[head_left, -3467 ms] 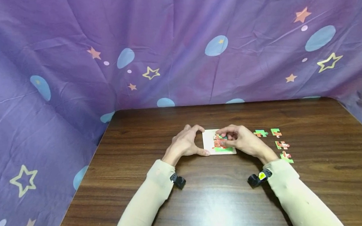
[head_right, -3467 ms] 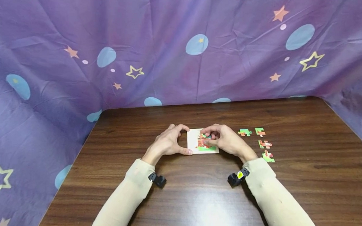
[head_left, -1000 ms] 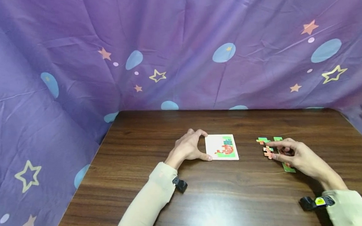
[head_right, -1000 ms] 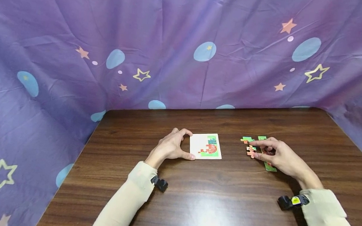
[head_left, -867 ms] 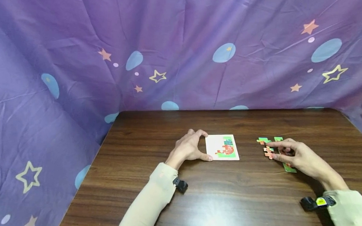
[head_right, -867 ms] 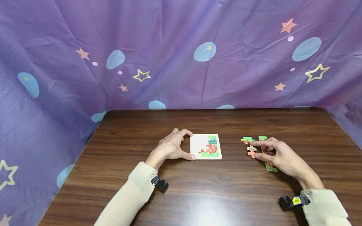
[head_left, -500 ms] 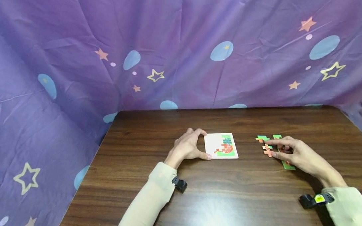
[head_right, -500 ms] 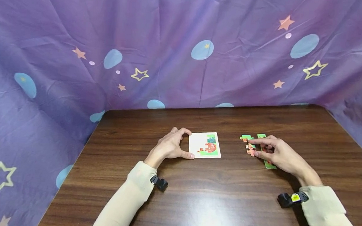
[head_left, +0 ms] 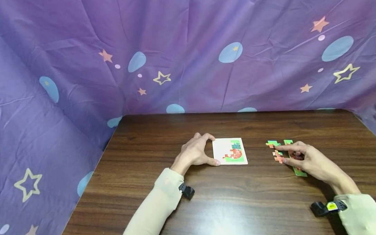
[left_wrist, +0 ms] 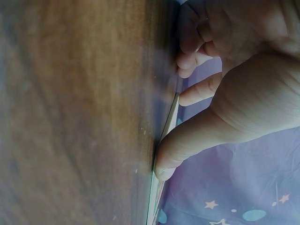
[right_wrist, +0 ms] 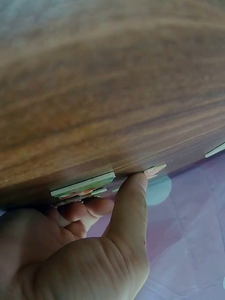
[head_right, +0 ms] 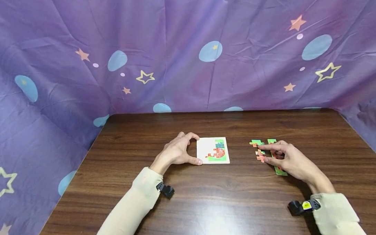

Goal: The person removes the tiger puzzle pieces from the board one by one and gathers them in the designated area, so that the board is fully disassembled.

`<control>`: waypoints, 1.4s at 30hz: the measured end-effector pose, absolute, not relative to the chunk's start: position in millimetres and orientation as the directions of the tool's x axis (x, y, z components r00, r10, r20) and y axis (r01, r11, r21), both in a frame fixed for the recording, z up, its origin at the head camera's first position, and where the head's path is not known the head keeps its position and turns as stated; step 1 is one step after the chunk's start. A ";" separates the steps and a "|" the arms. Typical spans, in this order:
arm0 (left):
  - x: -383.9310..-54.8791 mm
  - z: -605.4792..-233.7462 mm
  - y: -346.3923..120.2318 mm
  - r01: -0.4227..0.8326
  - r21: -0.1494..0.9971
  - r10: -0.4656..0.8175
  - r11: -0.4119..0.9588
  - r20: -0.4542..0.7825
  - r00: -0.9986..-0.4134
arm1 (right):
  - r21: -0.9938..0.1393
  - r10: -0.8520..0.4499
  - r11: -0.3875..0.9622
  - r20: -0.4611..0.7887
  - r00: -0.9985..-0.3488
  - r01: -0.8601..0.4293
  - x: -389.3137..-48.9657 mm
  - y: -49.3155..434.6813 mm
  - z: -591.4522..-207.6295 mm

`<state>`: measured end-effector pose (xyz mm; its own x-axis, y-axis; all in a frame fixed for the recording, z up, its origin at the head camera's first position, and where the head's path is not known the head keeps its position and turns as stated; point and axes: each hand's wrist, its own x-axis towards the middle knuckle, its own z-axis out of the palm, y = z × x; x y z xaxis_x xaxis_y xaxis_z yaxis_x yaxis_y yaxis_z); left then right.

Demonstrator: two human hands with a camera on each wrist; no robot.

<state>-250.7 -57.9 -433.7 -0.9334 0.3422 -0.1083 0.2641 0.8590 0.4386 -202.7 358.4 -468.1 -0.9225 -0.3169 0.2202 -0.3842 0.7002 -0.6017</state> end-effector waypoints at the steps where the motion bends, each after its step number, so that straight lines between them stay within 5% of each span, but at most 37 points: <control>1: -250.8 -433.5 -57.6 0.265 0.439 0.343 0.859 -0.108 -0.933 | -0.600 -0.316 0.701 0.222 -0.922 -0.385 -202.5 358.5 -468.0; 17: -249.4 -436.6 -54.4 0.270 0.437 0.351 0.858 -0.114 -0.929 | -0.598 -0.312 0.684 0.279 -0.908 -0.418 -199.0 362.7 -476.5; 25: -249.6 -432.4 -56.4 0.271 0.428 0.347 0.863 -0.111 -0.931 | -0.772 -0.289 0.535 0.215 -0.933 -0.343 -199.1 368.0 -473.3; 42: -248.2 -431.7 -58.2 0.268 0.440 0.345 0.857 -0.104 -0.933 | -0.845 -0.214 0.471 0.171 -0.962 -0.255 -202.3 371.7 -467.8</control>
<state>-248.2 -58.2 -431.7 -0.9329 0.3449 -0.1036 0.2681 0.8573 0.4395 -202.3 371.7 -467.8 -0.9617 -0.2140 0.1714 -0.2553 0.4705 -0.8447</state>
